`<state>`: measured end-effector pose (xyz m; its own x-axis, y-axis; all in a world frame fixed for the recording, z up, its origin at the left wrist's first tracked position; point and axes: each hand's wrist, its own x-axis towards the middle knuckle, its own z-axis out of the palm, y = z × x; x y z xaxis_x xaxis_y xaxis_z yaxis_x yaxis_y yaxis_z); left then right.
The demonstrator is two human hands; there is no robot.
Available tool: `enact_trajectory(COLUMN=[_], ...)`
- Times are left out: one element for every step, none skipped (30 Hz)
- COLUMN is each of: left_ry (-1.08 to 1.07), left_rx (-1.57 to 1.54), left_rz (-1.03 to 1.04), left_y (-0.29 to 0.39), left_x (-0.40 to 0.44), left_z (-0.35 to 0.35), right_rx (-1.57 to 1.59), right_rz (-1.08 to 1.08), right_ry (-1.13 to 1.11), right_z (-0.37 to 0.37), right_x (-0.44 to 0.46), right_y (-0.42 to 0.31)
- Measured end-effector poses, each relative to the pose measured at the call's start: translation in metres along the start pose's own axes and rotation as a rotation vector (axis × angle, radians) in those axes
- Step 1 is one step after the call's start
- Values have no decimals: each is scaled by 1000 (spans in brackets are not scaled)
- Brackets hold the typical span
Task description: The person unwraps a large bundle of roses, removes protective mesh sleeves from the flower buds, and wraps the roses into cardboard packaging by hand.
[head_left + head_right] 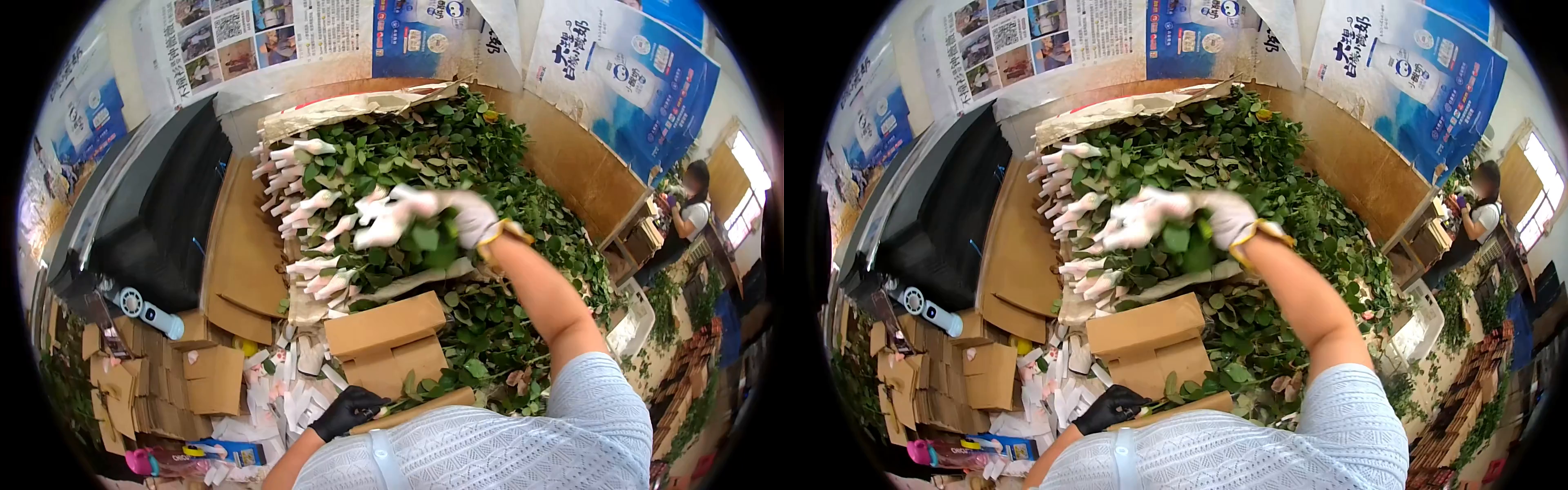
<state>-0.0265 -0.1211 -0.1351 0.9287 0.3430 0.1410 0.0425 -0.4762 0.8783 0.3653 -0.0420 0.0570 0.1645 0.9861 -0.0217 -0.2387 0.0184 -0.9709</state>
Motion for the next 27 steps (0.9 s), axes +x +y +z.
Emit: enact_trajectory(left_ry=[2, 8, 11, -21, 10, 23, 25, 20, -36, -42, 6, 118, 316, 416, 537, 587, 635, 640, 627, 632, 667, 696, 724, 756, 735, 655, 575], left_rx=[-21, -71, -123, -316, -361, -215, -269, -314, -285, -207, -196, -572, -703, -574, -629, -585, -547, -387, -227, -119, 13, 215, 414, 523, 500, 535, 576], left_rz=[19, 4, -12, -263, -184, -179, -248, -179, -79, -20, 34, 79, -13, -95, -206, -354, -500, -493, -491, -432, -310, -173, -27, -25, -53, -94, -137], left_y=[-5, -4, -3, 3, 7, 14, 35, 54, 67, 74, 75, 64, 73, 53, 28, 13, 0, -17, -28, -23, -32, -35, -39, -46, -51, -55, -56], left_x=[-1, -1, 0, -2, 1, 3, 11, 20, 28, 37, 48, 60, 84, 95, 102, 106, 111, 112, 114, 120, 128, 137, 146, 156, 165, 174, 181], left_z=[1, -1, -3, -8, -16, -29, -48, -67, -85, -101, -112, -114, -123, -133, -141, -149, -154, -155, -154, -151, -147, -148, -150, -151, -153, -154, -155], right_rx=[158, 147, 91, 185, 252, 238, 224, 57, -110, -145, -176, -444, -579, -711, -1001, -1293, -1592, -1207, -936, -663, -542, -416, -422, -428, -325, -224, -234], right_rz=[-44, 58, -83, -130, -265, -266, -268, -235, -202, -157, -107, -206, -256, -312, -230, -148, -60, -203, -242, -305, -270, -244, -247, -250, -331, -411, -419], right_ry=[-75, -31, 50, 128, 65, 64, 63, 101, 136, 31, -76, -123, -156, -184, -193, -197, -198, -97, 0, 79, 147, 217, 226, 235, 227, 211, 225], right_z=[-19, -8, -24, -23, -24, -34, -44, -19, 22, 55, 79, 60, 50, 41, 45, 46, 41, 17, -5, -27, -28, -29, -59, -89, -72, -55, -39], right_x=[8, -18, -11, -12, -15, -12, -9, -19, -36, -50, -56, -13, 6, 25, 16, 8, 7, 12, 13, 14, 0, -13, -18, -23, -37, -52, -62], right_y=[-6, -48, -59, -81, -97, -107, -116, -121, -127, -122, -113, -65, -42, -19, -19, -23, -28, -29, -43, -57, -89, -120, -143, -165, -173, -182, -188])
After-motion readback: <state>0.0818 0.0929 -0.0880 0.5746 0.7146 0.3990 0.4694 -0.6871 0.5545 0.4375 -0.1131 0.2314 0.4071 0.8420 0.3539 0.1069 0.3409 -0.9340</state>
